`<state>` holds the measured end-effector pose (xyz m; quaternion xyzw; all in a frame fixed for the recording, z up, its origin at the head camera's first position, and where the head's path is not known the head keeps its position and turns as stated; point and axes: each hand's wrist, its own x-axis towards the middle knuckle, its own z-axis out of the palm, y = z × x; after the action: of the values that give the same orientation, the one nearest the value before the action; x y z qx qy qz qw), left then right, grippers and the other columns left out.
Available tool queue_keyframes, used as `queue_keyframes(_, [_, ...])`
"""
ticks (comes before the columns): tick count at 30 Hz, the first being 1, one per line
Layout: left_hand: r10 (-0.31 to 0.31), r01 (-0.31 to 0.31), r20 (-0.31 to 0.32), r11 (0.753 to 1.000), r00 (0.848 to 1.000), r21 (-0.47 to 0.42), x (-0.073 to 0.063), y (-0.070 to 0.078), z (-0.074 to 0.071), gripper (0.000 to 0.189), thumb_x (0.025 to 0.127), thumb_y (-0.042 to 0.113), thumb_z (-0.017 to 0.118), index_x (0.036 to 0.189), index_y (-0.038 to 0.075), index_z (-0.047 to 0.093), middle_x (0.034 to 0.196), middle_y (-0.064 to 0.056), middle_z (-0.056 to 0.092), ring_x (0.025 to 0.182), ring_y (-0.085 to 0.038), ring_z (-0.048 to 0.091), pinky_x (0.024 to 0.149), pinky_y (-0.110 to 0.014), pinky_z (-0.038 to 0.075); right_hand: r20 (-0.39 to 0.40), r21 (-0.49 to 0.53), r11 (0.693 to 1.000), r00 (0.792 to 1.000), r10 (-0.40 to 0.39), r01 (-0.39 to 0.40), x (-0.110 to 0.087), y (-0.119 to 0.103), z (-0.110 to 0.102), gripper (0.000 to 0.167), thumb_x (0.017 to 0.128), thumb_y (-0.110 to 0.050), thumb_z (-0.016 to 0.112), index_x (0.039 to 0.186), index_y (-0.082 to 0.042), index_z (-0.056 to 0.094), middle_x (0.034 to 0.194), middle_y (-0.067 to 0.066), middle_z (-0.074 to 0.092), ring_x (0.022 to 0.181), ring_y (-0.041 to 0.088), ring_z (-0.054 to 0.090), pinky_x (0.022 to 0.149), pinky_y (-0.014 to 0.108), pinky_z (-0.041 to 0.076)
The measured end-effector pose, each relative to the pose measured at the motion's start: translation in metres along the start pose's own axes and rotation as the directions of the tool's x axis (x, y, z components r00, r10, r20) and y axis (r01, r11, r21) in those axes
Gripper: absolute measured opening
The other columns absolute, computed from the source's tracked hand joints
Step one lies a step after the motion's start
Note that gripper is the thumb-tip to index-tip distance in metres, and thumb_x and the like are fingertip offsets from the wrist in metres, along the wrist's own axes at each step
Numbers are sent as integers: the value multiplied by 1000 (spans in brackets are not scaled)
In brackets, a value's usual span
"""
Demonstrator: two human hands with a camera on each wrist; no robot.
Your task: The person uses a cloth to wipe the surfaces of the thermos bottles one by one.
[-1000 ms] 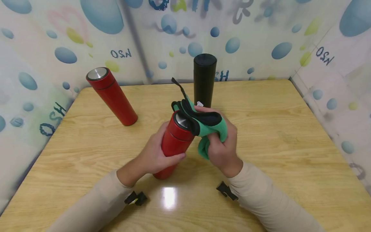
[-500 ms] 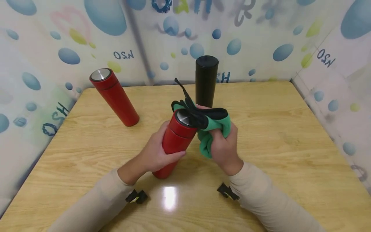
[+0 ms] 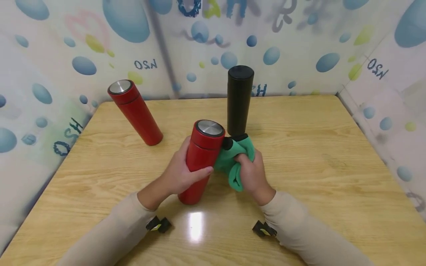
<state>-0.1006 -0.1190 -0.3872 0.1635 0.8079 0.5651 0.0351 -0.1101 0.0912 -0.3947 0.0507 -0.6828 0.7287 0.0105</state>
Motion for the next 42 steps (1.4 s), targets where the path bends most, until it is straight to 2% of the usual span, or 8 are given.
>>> queue_keyframes(4, [-15, 15, -54, 1000, 998, 4, 2, -2, -3, 77, 81, 27, 80, 143, 24, 35, 122, 4, 61, 107, -19, 63, 82, -39, 59, 62, 54, 995, 994, 84, -88, 1, -5, 0, 20, 93, 0, 43, 95, -9, 61, 87, -8, 68, 80, 5, 66, 74, 22, 56])
queue_keyframes(9, [12, -8, -136, 1000, 991, 27, 5, -6, -9, 78, 82, 26, 80, 144, 22, 34, 124, 3, 60, 110, -19, 61, 87, -42, 58, 93, 121, 981, 985, 144, -154, 0, -8, 0, 18, 98, -3, 43, 105, -10, 58, 95, -9, 67, 87, 4, 66, 78, 22, 57])
queue_keyframes(17, [32, -29, -248, 999, 968, 16, 11, -15, -18, 80, 82, 23, 80, 146, 22, 31, 131, 1, 55, 118, -19, 56, 92, -46, 56, 137, 154, 962, 969, 206, -226, -3, -9, -2, 17, 100, -7, 44, 112, -9, 56, 99, -9, 67, 92, 5, 67, 83, 23, 57])
queue_keyframes(23, [30, -21, -315, 999, 949, 30, 8, -21, -26, 81, 82, 23, 81, 146, 20, 30, 131, 0, 54, 119, -19, 55, 95, -46, 54, 240, 193, 930, 934, 265, -313, -6, -11, -4, 16, 102, -11, 42, 115, -10, 53, 102, -8, 67, 96, 6, 67, 86, 24, 56])
queue_keyframes(29, [72, -63, -328, 997, 942, 38, 5, -26, -36, 82, 82, 17, 81, 145, 18, 29, 133, -2, 53, 121, -19, 54, 99, -47, 51, 296, 205, 902, 903, 313, -379, -8, -12, -2, 19, 102, -13, 43, 117, -10, 52, 104, -9, 68, 97, 6, 67, 88, 24, 56])
queue_keyframes(32, [78, -70, -347, 997, 935, 37, 4, -28, -41, 80, 82, 16, 82, 143, 18, 30, 131, -2, 55, 119, -19, 55, 99, -46, 50, 344, 186, 886, 873, 347, -425, -10, -12, -1, 20, 102, -14, 42, 117, -11, 53, 104, -8, 68, 97, 7, 68, 88, 25, 56])
queue_keyframes(38, [85, -85, -398, 996, 914, 16, 9, -31, -51, 79, 81, 15, 83, 142, 19, 33, 132, -2, 55, 121, -19, 54, 103, -47, 48, 492, 164, 856, 793, 360, -491, -14, -9, 0, 22, 102, -15, 41, 120, -11, 52, 108, -5, 67, 98, 9, 67, 88, 26, 57])
queue_keyframes(42, [60, -59, -406, 998, 912, 13, 15, -32, -52, 79, 81, 18, 83, 142, 18, 32, 134, -2, 54, 124, -19, 53, 105, -48, 47, 538, 134, 844, 753, 378, -519, -16, -8, 0, 21, 100, -14, 44, 119, -11, 52, 108, -5, 66, 98, 9, 66, 88, 26, 56])
